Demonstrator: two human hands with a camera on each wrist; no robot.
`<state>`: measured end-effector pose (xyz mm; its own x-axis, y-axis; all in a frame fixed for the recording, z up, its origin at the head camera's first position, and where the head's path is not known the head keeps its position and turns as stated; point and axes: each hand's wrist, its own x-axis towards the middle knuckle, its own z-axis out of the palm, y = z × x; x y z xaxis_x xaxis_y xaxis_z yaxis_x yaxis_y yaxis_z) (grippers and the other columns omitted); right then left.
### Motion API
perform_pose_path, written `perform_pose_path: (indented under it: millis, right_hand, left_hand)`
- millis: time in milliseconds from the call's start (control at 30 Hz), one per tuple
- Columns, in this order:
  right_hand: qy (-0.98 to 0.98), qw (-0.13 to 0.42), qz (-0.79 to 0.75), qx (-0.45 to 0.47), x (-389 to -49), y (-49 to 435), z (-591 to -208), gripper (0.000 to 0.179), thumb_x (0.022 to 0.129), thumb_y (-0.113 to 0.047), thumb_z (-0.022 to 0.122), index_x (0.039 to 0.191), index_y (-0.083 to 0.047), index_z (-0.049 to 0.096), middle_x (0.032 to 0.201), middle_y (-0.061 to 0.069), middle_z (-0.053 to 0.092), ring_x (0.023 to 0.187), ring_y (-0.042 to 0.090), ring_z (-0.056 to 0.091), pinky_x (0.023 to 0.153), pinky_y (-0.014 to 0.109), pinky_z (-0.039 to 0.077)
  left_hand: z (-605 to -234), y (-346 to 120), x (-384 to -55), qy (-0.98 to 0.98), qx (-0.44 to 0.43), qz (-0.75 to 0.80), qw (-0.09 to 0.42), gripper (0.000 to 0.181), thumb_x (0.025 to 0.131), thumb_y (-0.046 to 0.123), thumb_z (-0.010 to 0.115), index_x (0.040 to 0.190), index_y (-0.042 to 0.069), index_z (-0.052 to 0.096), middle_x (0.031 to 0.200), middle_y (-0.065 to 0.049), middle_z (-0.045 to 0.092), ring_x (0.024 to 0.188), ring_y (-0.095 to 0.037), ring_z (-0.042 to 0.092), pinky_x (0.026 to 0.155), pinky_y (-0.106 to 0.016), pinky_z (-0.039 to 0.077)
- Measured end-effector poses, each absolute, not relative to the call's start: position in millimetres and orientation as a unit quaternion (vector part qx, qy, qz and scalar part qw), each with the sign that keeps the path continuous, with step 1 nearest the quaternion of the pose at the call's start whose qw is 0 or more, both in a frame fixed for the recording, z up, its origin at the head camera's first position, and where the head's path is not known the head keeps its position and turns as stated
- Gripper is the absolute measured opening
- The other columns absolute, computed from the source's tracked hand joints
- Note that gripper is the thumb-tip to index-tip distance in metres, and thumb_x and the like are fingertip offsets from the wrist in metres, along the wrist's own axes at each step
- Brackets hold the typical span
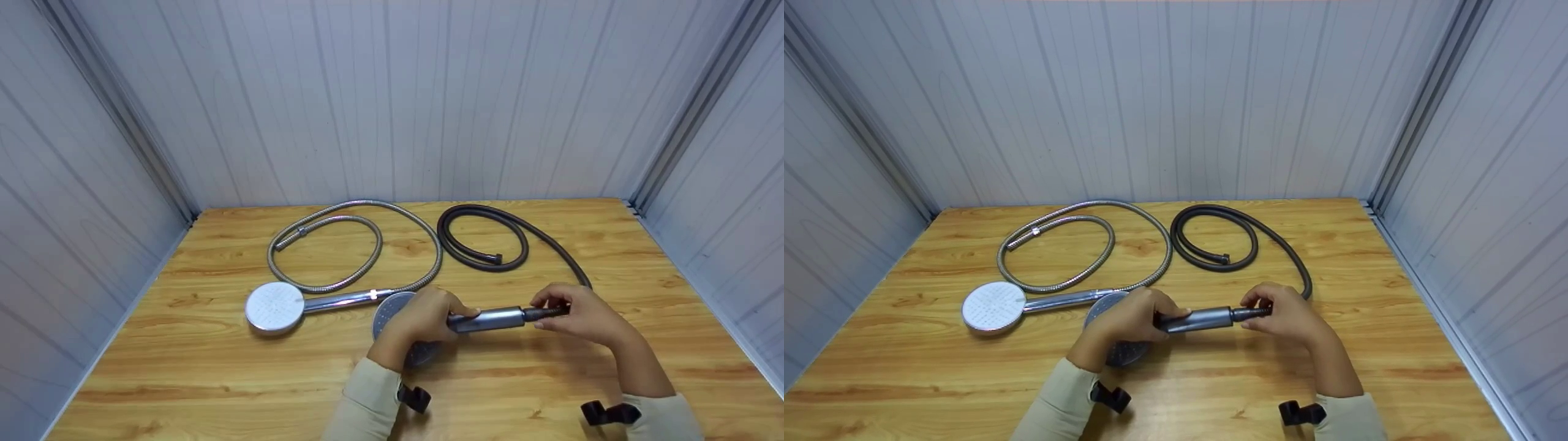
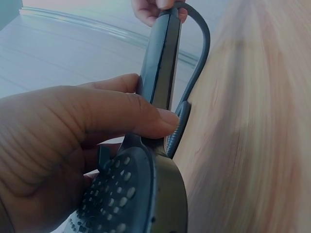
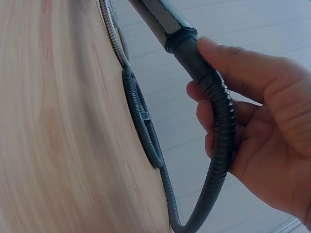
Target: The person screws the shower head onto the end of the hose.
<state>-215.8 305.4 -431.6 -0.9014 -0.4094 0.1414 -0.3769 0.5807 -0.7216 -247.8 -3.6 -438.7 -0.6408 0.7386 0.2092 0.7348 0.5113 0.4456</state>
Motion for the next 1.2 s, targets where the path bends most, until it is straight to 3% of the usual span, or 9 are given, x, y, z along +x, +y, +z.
perform_pose_path:
  millis: [467,833,1200]
  right_hand:
    - [0.881,0.001,-0.411,-0.236,-213.8,305.8,-430.6,0.018,0.079,-0.013,0.081,0.094,-0.015,0.072,0.087,0.0,0.065,0.071,0.014,0.054,0.06,0.027,0.048]
    - [0.887,0.017,-0.4,-0.23,-211.4,303.8,-425.8,0.017,0.082,-0.008,0.077,0.098,-0.006,0.073,0.089,0.005,0.067,0.071,0.012,0.053,0.06,0.026,0.046]
    - [0.889,0.039,-0.397,-0.226,-212.4,306.3,-428.1,0.015,0.089,-0.02,0.072,0.1,-0.01,0.073,0.09,0.001,0.066,0.073,0.013,0.054,0.063,0.027,0.046]
  left_hand:
    - [-436.0,-1.7,-245.0,0.871,0.416,0.259,0.011,0.044,0.072,0.014,0.086,0.113,0.023,0.073,0.085,0.013,0.071,0.062,-0.004,0.039,0.058,-0.017,0.033]
    - [-436.2,-0.4,-244.0,0.869,0.423,0.256,0.007,0.044,0.072,0.016,0.087,0.113,0.023,0.073,0.091,0.011,0.073,0.063,-0.003,0.043,0.061,-0.016,0.037]
    - [-435.8,-0.4,-243.7,0.868,0.423,0.259,0.003,0.043,0.072,0.015,0.086,0.113,0.023,0.073,0.095,0.01,0.073,0.063,-0.001,0.043,0.061,-0.015,0.038]
